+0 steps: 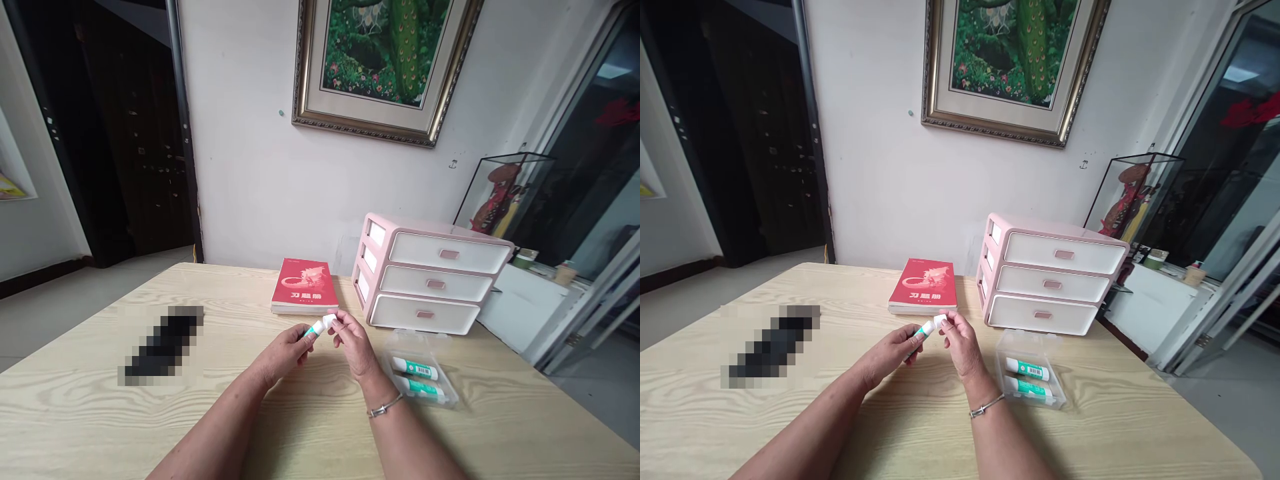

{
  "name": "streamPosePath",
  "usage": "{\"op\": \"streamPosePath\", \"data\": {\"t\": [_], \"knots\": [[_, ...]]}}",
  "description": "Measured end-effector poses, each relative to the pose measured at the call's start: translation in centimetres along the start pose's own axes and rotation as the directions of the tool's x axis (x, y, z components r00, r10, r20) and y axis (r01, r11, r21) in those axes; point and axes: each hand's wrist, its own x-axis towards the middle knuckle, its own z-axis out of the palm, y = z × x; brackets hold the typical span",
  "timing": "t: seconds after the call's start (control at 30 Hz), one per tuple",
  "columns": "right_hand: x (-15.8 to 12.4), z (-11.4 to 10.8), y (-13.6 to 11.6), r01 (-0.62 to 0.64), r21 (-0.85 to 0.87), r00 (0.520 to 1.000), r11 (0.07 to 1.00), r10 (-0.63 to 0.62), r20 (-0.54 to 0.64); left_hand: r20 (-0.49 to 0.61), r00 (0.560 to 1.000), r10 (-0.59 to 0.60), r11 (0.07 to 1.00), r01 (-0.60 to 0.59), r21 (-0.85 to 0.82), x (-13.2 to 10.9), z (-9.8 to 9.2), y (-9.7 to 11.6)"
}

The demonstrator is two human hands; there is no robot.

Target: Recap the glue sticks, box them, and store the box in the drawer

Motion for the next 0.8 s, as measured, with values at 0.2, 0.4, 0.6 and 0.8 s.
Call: {"op": "streamPosePath", "data": {"t": [0.2,0.4,0.6,0.8], "knots": [[-0.27,-0.47,0.04,0.084,-0.184,0.996,0.979,-0.074,0.057,0.033,0.999,0.005,0.999,-0.007,0.051,-0.38,-0.15,0.47],[-0.53,-0.6,-0.35,0.162,-0.267,0.985,0.95,-0.141,0.098,0.025,1.0,0.004,0.999,-0.005,0.048,-0.39,-0.28,0.55],[-0.48,-0.69,-0.4,0.181,-0.3,0.983,0.937,-0.161,0.089,0.006,1.0,0.005,1.0,-0.005,0.007,-0.48,-0.58,0.69],[-0.61,-0.56,-0.49,0.168,-0.285,0.983,0.944,-0.138,0.124,0.016,1.0,0.0,1.0,-0.001,0.007,-0.56,-0.58,0.95]]}}
